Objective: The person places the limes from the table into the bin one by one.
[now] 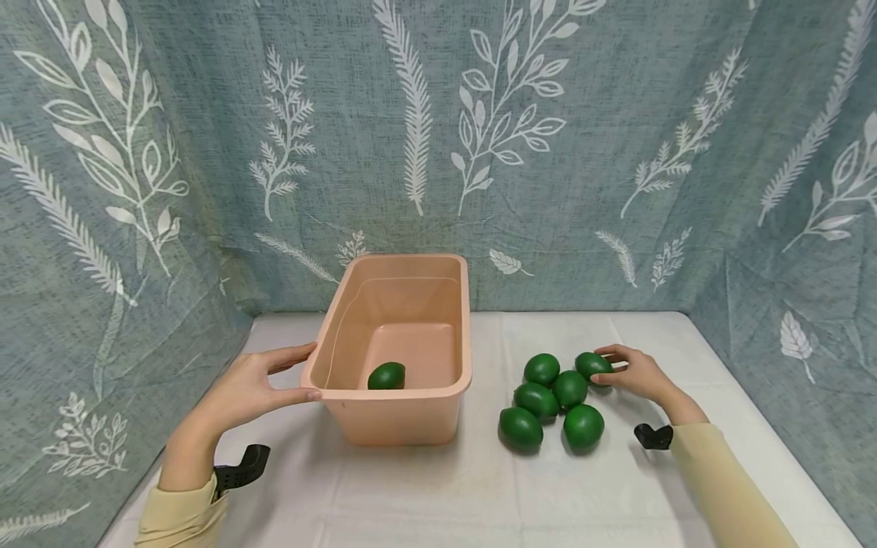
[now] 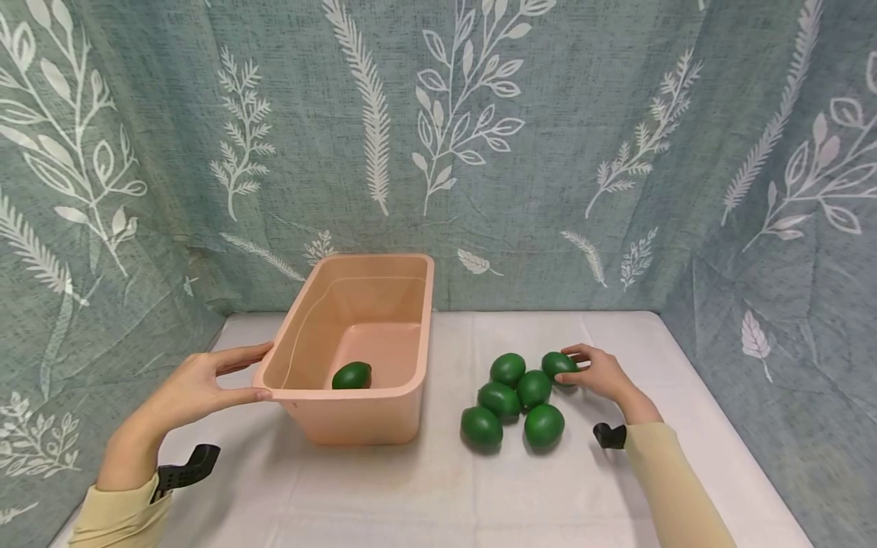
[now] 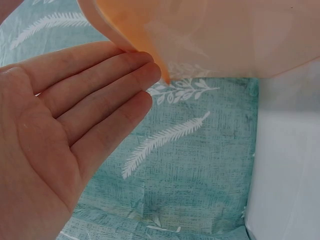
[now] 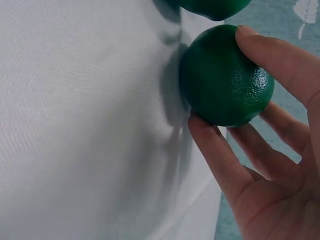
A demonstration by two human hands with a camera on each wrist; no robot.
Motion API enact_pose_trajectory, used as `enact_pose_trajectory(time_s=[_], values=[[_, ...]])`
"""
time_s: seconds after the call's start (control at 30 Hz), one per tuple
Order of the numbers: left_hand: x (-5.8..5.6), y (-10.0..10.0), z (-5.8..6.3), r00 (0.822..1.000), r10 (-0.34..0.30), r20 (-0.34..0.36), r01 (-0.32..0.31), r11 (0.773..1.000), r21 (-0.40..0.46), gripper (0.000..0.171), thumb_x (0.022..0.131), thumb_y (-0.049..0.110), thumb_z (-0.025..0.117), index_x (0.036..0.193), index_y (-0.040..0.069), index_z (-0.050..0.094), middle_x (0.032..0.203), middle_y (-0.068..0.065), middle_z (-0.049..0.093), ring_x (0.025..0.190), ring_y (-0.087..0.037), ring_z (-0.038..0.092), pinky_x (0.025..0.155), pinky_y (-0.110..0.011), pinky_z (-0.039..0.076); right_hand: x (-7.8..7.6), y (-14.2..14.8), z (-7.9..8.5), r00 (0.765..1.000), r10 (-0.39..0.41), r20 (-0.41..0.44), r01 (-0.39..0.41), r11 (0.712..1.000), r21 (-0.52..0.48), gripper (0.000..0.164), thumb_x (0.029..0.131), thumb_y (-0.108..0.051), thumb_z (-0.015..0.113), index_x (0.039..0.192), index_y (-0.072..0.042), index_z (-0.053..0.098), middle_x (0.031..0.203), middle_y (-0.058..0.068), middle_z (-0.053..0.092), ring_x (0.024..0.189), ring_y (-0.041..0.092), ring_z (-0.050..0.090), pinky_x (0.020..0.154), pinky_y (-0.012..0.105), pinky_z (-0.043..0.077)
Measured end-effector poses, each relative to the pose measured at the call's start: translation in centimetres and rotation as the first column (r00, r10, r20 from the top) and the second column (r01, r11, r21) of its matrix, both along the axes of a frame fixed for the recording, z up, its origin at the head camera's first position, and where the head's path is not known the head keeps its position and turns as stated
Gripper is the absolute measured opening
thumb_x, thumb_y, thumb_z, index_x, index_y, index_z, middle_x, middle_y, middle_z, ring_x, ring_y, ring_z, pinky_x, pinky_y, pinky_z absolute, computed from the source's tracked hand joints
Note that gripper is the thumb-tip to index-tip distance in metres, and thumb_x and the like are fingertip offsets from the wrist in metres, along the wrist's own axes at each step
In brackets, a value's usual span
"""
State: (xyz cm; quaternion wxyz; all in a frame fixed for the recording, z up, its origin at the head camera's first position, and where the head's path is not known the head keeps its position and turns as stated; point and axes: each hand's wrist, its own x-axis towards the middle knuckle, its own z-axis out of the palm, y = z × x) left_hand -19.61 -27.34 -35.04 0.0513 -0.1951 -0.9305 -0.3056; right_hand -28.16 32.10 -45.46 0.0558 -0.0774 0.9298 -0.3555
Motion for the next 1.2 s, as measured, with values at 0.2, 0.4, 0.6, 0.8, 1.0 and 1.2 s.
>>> enact_pose_trajectory(time_s=[0.2, 0.4, 0.6, 0.8, 1.0, 1.2], values=[[0.0, 0.1, 0.0, 1.000, 0.004, 0.005, -0.004, 1.000, 0.001, 0.070, 0.078, 0.046, 0.075, 0.137, 0.015, 0.053, 0.135, -0.003, 0.056, 0.123, -0.035, 0.053, 0.093, -0.055, 0.047, 0.1, 0.3, 0.7, 1.000, 0.007, -0.014, -0.007, 1.000, 0.003, 0.069, 0.082, -0.042, 0.072, 0.136, -0.006, 0.050, 0.130, 0.027, 0.052, 0.112, 0.043, 0.058, 0.086, 0.047, 0.053], [0.0, 0.0, 0.0, 1.000, 0.015, 0.007, -0.015, 1.000, -0.001, 0.070, 0.077, 0.047, 0.075, 0.136, 0.016, 0.054, 0.134, -0.003, 0.057, 0.123, -0.035, 0.053, 0.093, -0.056, 0.047, 0.3, 0.3, 2.0, 1.000, 0.009, -0.019, -0.008, 1.000, 0.012, 0.071, 0.082, -0.045, 0.071, 0.137, -0.007, 0.048, 0.133, 0.027, 0.050, 0.113, 0.044, 0.056, 0.087, 0.049, 0.052], [0.0, 0.1, 0.1, 1.000, 0.015, 0.008, -0.015, 1.000, -0.003, 0.070, 0.077, 0.047, 0.075, 0.137, 0.016, 0.054, 0.134, -0.003, 0.057, 0.123, -0.035, 0.053, 0.092, -0.056, 0.047, 0.5, 0.1, 3.4, 1.000, 0.009, -0.027, -0.008, 1.000, 0.023, 0.070, 0.083, -0.046, 0.070, 0.138, -0.009, 0.048, 0.134, 0.027, 0.048, 0.113, 0.043, 0.056, 0.084, 0.047, 0.053], [0.1, 0.1, 0.1, 1.000, 0.016, 0.010, -0.016, 1.000, -0.004, 0.070, 0.077, 0.047, 0.075, 0.136, 0.016, 0.054, 0.134, -0.004, 0.057, 0.122, -0.035, 0.054, 0.092, -0.056, 0.047, 0.5, -0.5, 5.0, 0.998, 0.025, -0.062, -0.024, 0.999, 0.026, 0.071, 0.082, -0.047, 0.071, 0.137, -0.008, 0.049, 0.132, 0.026, 0.051, 0.111, 0.043, 0.058, 0.082, 0.046, 0.054], [0.0, 0.1, 0.0, 1.000, 0.019, 0.010, -0.019, 1.000, -0.006, 0.070, 0.077, 0.048, 0.075, 0.136, 0.017, 0.054, 0.134, -0.004, 0.057, 0.121, -0.037, 0.055, 0.092, -0.056, 0.047, 0.1, -1.1, 6.4, 0.996, 0.032, -0.081, -0.030, 0.999, 0.032, 0.072, 0.080, -0.050, 0.071, 0.137, -0.011, 0.049, 0.132, 0.023, 0.052, 0.111, 0.040, 0.058, 0.082, 0.045, 0.054], [-0.1, 0.0, 0.0, 1.000, 0.015, 0.001, -0.015, 1.000, -0.007, 0.070, 0.078, 0.047, 0.075, 0.136, 0.016, 0.054, 0.134, -0.004, 0.057, 0.121, -0.036, 0.055, 0.092, -0.056, 0.047, -0.3, -2.0, 8.1, 0.996, 0.056, -0.077, -0.053, 0.998, 0.035, 0.072, 0.080, -0.051, 0.071, 0.137, -0.013, 0.049, 0.133, 0.022, 0.051, 0.114, 0.039, 0.057, 0.084, 0.046, 0.053]])
